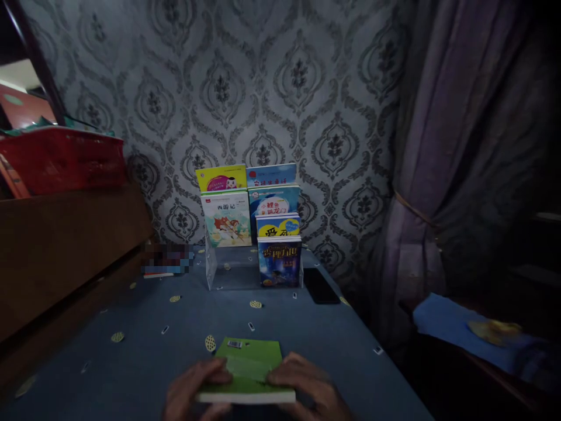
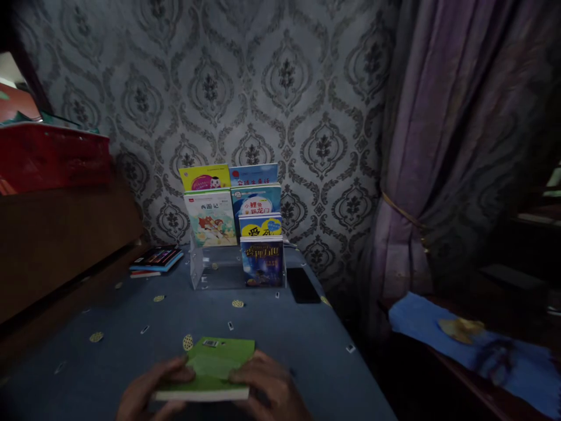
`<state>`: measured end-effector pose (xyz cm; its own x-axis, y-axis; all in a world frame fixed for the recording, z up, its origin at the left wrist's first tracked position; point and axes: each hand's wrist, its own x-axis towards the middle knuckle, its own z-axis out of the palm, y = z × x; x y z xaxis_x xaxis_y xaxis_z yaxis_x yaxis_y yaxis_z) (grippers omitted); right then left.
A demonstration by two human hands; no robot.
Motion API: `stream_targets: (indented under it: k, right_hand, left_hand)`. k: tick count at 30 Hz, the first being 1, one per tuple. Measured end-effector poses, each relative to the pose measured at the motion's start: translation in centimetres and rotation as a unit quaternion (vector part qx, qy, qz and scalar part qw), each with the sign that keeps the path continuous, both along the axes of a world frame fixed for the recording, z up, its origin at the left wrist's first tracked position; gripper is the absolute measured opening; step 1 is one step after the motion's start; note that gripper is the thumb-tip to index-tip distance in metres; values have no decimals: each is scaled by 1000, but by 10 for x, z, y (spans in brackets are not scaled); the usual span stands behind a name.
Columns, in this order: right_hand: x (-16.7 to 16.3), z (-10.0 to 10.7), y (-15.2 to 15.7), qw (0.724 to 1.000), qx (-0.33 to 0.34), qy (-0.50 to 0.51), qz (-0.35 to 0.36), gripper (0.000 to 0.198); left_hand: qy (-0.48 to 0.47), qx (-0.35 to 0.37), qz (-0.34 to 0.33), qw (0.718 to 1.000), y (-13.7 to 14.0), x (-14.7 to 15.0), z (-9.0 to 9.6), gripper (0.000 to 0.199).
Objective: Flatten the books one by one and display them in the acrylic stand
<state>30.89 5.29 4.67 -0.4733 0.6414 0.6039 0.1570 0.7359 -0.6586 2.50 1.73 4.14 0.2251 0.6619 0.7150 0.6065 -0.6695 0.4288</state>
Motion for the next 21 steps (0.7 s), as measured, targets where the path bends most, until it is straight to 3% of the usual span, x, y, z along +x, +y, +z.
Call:
stream_targets:
  k: [4, 8, 14, 21]
  right_hand:
    - [-6, 4, 24, 992, -91, 6, -83, 41]
    - [-11, -6, 53, 985, -137, 8, -105, 41]
    - [-18, -13, 84, 977, -180, 22, -114, 48]
    - [-24, -19, 97, 970, -208, 71, -101, 44]
  left_hand:
    - [-230, -126, 5, 965, 28, 20, 31, 50]
    - [-331, -176, 5, 927, 63, 38, 45, 47]
    - [-389, -253, -18, 886, 108, 53, 20, 46]
    - [-420, -325, -33, 847, 123, 54, -5, 60]
